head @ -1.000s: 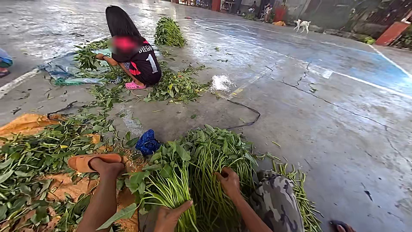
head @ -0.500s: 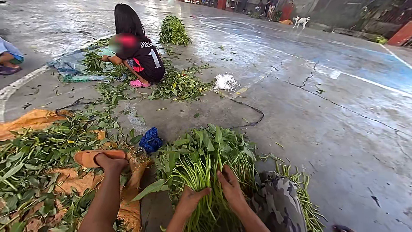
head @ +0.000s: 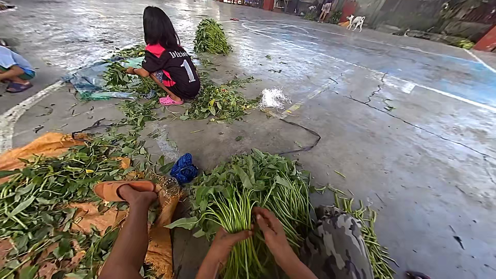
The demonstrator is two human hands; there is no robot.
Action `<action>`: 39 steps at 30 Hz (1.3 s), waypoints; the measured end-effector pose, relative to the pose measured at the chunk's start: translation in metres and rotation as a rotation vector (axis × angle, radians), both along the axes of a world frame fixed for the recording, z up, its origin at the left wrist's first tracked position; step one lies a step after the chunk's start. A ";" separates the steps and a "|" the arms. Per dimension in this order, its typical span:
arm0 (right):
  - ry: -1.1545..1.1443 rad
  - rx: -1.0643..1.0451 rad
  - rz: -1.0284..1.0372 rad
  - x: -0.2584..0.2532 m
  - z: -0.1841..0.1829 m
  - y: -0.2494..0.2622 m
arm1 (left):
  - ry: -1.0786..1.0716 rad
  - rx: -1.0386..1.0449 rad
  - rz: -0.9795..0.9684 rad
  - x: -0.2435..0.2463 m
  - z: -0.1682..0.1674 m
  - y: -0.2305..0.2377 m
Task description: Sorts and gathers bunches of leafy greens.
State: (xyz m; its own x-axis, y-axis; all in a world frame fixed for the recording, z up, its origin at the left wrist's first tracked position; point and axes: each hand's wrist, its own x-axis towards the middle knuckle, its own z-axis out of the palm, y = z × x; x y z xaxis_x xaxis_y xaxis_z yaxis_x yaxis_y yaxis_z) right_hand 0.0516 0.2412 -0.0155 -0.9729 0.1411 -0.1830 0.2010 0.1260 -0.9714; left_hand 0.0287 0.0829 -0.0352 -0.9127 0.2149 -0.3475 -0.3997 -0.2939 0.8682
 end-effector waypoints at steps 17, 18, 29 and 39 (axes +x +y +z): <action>-0.061 -0.399 -0.482 -0.040 0.017 0.074 | 0.017 0.187 0.120 0.011 -0.016 -0.051; -0.022 -0.350 -0.470 -0.039 0.025 0.077 | 0.022 0.175 0.149 0.010 -0.016 -0.054; 0.131 0.013 0.088 -0.014 0.022 -0.024 | 0.022 0.108 0.113 0.033 0.011 -0.027; -0.025 0.175 0.140 -0.015 -0.031 -0.031 | 0.013 0.151 0.179 0.055 -0.005 -0.048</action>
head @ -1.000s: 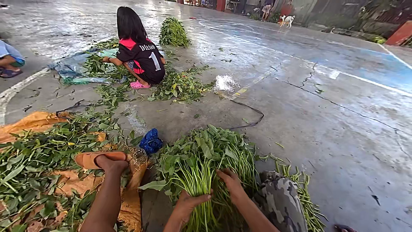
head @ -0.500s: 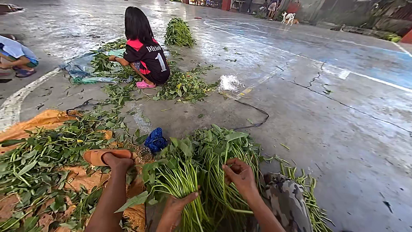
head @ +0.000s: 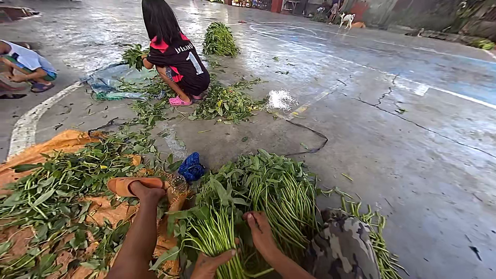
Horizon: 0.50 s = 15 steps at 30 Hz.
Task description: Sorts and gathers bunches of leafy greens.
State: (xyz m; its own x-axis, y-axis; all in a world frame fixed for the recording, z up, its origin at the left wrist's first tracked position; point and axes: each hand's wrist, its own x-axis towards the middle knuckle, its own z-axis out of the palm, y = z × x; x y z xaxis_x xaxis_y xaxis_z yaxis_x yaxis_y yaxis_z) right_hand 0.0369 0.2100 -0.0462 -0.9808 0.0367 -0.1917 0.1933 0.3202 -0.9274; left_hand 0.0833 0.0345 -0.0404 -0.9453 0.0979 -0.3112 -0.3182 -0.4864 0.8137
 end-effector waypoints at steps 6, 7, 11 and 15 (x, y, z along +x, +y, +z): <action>-0.148 0.251 0.166 -0.017 -0.040 0.029 | -0.019 -0.036 0.104 -0.002 0.014 -0.015; -0.127 0.245 0.132 -0.017 -0.039 0.032 | -0.018 -0.054 0.122 -0.005 0.014 -0.016; 0.047 0.148 -0.174 -0.014 -0.015 0.043 | -0.033 -0.132 0.139 -0.016 0.014 -0.013; 0.067 0.065 -0.194 -0.006 0.012 0.054 | -0.053 -0.157 0.078 -0.027 0.019 0.008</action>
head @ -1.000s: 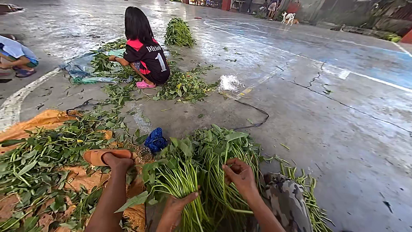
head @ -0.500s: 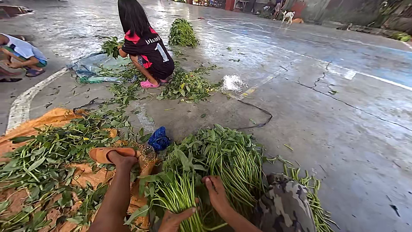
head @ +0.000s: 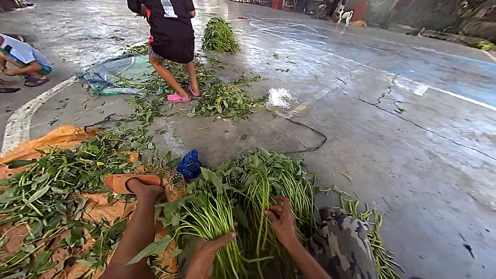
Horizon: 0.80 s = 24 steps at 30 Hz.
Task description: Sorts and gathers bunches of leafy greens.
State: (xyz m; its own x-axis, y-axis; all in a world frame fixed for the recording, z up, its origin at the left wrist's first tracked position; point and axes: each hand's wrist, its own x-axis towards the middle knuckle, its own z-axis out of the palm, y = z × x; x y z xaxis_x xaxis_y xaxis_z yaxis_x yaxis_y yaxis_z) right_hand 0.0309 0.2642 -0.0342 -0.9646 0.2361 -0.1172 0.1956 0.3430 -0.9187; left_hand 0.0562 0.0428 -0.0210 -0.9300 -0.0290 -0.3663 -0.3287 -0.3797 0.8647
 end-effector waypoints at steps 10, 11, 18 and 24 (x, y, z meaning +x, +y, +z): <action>0.193 -0.112 0.123 0.035 0.004 -0.027 | -0.119 0.053 -0.132 -0.016 -0.007 0.031; 0.192 -0.113 0.131 0.036 0.002 -0.029 | -0.118 0.081 -0.138 -0.014 -0.008 0.029; 0.163 -0.041 0.246 0.034 -0.002 -0.043 | -0.063 0.177 -0.146 0.004 -0.015 0.007; -0.070 -0.150 0.267 0.014 -0.005 -0.040 | 0.237 0.069 -0.156 -0.005 -0.012 -0.012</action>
State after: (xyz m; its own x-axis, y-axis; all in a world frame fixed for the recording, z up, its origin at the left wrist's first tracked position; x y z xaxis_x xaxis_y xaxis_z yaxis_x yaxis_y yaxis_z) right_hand 0.0445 0.2247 -0.0394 -0.9787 -0.0492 -0.1995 0.1811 0.2519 -0.9507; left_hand 0.0511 0.0308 -0.0327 -0.9811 0.1385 -0.1348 -0.1800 -0.4007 0.8983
